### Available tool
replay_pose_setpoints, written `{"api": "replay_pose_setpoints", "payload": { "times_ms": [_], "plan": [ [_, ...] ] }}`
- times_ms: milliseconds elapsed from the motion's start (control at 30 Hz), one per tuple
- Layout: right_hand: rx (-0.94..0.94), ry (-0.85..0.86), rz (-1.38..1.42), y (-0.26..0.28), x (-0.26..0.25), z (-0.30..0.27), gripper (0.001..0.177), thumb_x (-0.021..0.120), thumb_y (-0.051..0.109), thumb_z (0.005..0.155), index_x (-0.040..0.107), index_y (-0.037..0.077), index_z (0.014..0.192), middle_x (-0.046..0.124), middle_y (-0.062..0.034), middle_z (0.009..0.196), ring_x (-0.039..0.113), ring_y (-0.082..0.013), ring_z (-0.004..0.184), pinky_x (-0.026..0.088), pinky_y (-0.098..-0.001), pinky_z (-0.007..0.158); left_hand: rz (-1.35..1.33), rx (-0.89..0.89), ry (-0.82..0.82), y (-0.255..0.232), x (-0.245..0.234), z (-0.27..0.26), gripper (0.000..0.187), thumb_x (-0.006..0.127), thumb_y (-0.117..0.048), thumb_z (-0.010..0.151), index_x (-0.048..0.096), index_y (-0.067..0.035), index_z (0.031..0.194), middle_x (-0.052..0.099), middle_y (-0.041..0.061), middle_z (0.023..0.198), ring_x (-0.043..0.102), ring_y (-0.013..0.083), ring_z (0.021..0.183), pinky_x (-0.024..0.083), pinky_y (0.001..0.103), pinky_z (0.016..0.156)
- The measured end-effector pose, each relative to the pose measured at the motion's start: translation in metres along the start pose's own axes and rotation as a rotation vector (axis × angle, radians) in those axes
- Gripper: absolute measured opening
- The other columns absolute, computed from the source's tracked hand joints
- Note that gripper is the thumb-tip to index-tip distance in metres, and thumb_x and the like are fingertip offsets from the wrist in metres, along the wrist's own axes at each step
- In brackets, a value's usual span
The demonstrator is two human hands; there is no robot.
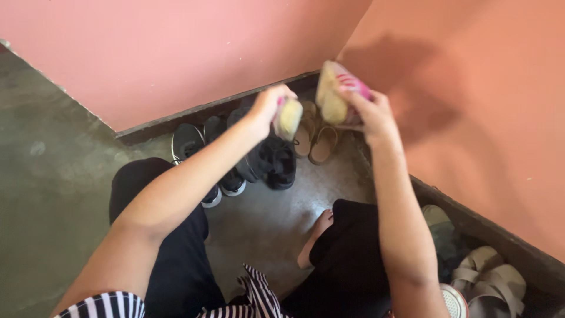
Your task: The person organizes a collection of shoes in a corner of a room. They pick up pairs of sandals and sneakers, tap them together to remove debris, and place them neatly on the floor and on a built-in wall shelf.
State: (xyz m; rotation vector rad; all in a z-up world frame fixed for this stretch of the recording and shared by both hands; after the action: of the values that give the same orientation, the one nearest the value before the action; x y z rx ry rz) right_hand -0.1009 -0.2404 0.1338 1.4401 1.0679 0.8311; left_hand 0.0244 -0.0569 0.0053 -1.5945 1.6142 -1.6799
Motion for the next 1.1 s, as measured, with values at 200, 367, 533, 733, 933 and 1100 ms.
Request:
{"api": "replay_pose_setpoints", "payload": {
  "times_ms": [200, 367, 533, 733, 933, 1100],
  "plan": [
    [-0.037, -0.256, 0.05, 0.003, -0.062, 0.005, 0.06, 0.083, 0.035, 0.079, 0.065, -0.005, 0.12, 0.072, -0.0162, 0.106, 0.078, -0.0261, 0.087, 0.068, -0.0428, 0.067, -0.222, 0.005, -0.173, -0.078, -0.056, -0.004, 0.023, 0.06, -0.037, 0.078, 0.063, -0.015, 0.072, 0.065, 0.006, 0.066, 0.064, 0.0236, 0.06, 0.05, 0.041, 0.053],
    [-0.046, -0.216, -0.063, -0.034, -0.01, 0.021, 0.055, 0.085, 0.039, 0.082, 0.075, -0.006, 0.113, 0.076, -0.0135, 0.099, 0.074, -0.0216, 0.081, 0.063, -0.0421, 0.071, -0.059, 0.124, -0.314, -0.053, -0.04, -0.006, 0.02, 0.066, -0.029, 0.077, 0.062, -0.012, 0.069, 0.06, 0.004, 0.064, 0.058, 0.0199, 0.058, 0.046, 0.037, 0.054],
    [0.092, 0.052, 0.063, -0.048, 0.048, 0.007, 0.053, 0.082, 0.035, 0.078, 0.071, -0.002, 0.114, 0.076, -0.01, 0.097, 0.075, -0.0217, 0.083, 0.064, -0.0416, 0.07, -0.02, 0.017, -0.308, 0.003, -0.02, -0.019, 0.02, 0.072, -0.022, 0.076, 0.061, -0.009, 0.065, 0.055, 0.002, 0.061, 0.052, 0.0162, 0.056, 0.042, 0.034, 0.055],
    [-0.043, -0.046, -0.009, -0.006, -0.019, -0.005, 0.061, 0.082, 0.033, 0.082, 0.07, -0.009, 0.124, 0.076, -0.019, 0.109, 0.075, -0.0282, 0.089, 0.065, -0.0426, 0.072, -0.339, 0.094, -0.264, -0.03, -0.03, -0.008, 0.014, 0.07, -0.024, 0.077, 0.067, -0.01, 0.08, 0.068, 0.004, 0.07, 0.066, 0.0197, 0.065, 0.054, 0.034, 0.065],
    [0.037, -0.384, 0.158, -0.032, -0.098, 0.002, 0.055, 0.078, 0.034, 0.082, 0.064, 0.0, 0.123, 0.07, -0.0123, 0.107, 0.075, -0.0257, 0.09, 0.067, -0.0442, 0.074, -0.403, 0.165, -0.29, -0.09, -0.074, 0.003, 0.023, 0.064, -0.032, 0.082, 0.057, -0.013, 0.07, 0.061, 0.009, 0.062, 0.061, 0.0273, 0.052, 0.049, 0.042, 0.05],
    [-0.025, -0.262, 0.004, -0.08, -0.008, 0.001, 0.048, 0.08, 0.037, 0.084, 0.073, 0.001, 0.115, 0.07, -0.0051, 0.097, 0.064, -0.0136, 0.083, 0.052, -0.029, 0.07, 0.482, 0.048, -0.499, -0.024, -0.004, -0.012, 0.061, 0.043, -0.053, 0.103, 0.074, -0.008, 0.074, 0.068, 0.005, 0.069, 0.068, 0.0179, 0.071, 0.052, 0.033, 0.069]
  ]
}}
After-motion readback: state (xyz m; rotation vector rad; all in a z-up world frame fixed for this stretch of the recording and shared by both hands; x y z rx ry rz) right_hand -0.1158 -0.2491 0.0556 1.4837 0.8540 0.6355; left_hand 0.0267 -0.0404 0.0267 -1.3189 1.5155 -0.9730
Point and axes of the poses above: each hand's wrist, its own z-axis towards the middle knuckle, its own x-axis out of the palm, y = z × x, the point moved 10 cm from there along z, towards the middle knuckle
